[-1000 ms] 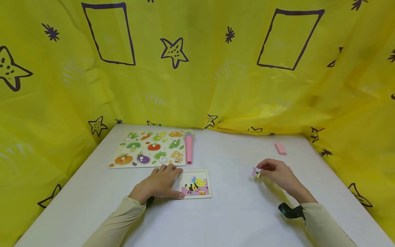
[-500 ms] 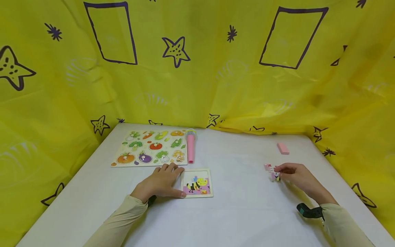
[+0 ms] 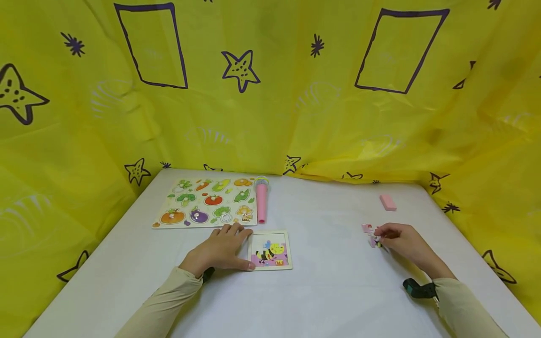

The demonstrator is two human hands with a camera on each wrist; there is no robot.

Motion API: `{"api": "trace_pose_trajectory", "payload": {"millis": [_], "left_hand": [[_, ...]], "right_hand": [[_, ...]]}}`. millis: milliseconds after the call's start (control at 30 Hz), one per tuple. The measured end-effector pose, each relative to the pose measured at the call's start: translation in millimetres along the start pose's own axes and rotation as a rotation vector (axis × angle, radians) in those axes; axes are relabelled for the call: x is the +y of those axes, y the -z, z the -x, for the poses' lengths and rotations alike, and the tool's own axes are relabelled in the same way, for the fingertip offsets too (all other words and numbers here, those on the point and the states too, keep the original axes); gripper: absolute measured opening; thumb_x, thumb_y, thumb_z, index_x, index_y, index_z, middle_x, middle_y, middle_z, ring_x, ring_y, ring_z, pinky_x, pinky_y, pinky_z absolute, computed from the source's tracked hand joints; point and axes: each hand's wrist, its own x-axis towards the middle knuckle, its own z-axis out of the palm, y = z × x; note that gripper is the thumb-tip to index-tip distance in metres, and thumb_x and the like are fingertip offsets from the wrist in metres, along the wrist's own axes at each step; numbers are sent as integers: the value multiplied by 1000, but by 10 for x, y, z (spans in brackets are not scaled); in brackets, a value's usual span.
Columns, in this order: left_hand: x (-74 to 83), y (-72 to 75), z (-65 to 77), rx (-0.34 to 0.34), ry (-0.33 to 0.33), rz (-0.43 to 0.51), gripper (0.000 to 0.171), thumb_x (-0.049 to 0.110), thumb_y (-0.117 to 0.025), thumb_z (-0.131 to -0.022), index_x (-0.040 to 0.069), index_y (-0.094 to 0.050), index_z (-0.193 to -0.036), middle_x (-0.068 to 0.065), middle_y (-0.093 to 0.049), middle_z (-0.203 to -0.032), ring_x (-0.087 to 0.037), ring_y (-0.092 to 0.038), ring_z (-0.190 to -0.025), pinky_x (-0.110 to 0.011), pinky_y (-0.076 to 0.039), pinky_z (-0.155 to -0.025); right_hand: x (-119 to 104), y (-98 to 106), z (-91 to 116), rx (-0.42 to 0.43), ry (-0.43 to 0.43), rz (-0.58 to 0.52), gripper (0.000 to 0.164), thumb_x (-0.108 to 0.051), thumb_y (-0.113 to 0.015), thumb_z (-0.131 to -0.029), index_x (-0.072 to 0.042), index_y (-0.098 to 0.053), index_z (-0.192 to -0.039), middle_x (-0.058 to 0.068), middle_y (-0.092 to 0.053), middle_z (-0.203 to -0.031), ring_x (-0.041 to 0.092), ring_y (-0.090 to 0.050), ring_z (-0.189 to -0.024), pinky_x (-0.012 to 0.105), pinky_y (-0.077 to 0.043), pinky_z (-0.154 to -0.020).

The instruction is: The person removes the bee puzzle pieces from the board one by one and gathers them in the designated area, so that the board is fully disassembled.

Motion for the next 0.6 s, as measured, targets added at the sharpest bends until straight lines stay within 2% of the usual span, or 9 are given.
{"api": "trace_pose_trajectory", "payload": {"millis": [300,600], "left_hand": [[14,21,5,-2,-4,2,92,59,-85,-86,9,-50,-156,-16,-49,-148,-44,-44,-138,-67,-34,-113],[47,66,38,-9,3,16,95,59,-85,-86,7,-50,-156,-16,-48,-147,-44,-43,-138,-68,-33,-113]], "right_hand": [[-38,-15,-23,0,28,66,14,1,-70,-98,4,-74,-111,15,-71,-110,26,-58,-90,26,-52,-70],[-83,-28,-40,0,32,103,13,0,-70,-97,4,-73,-109,8,-69,-100,26,-58,-90,26,-52,-71]]}}
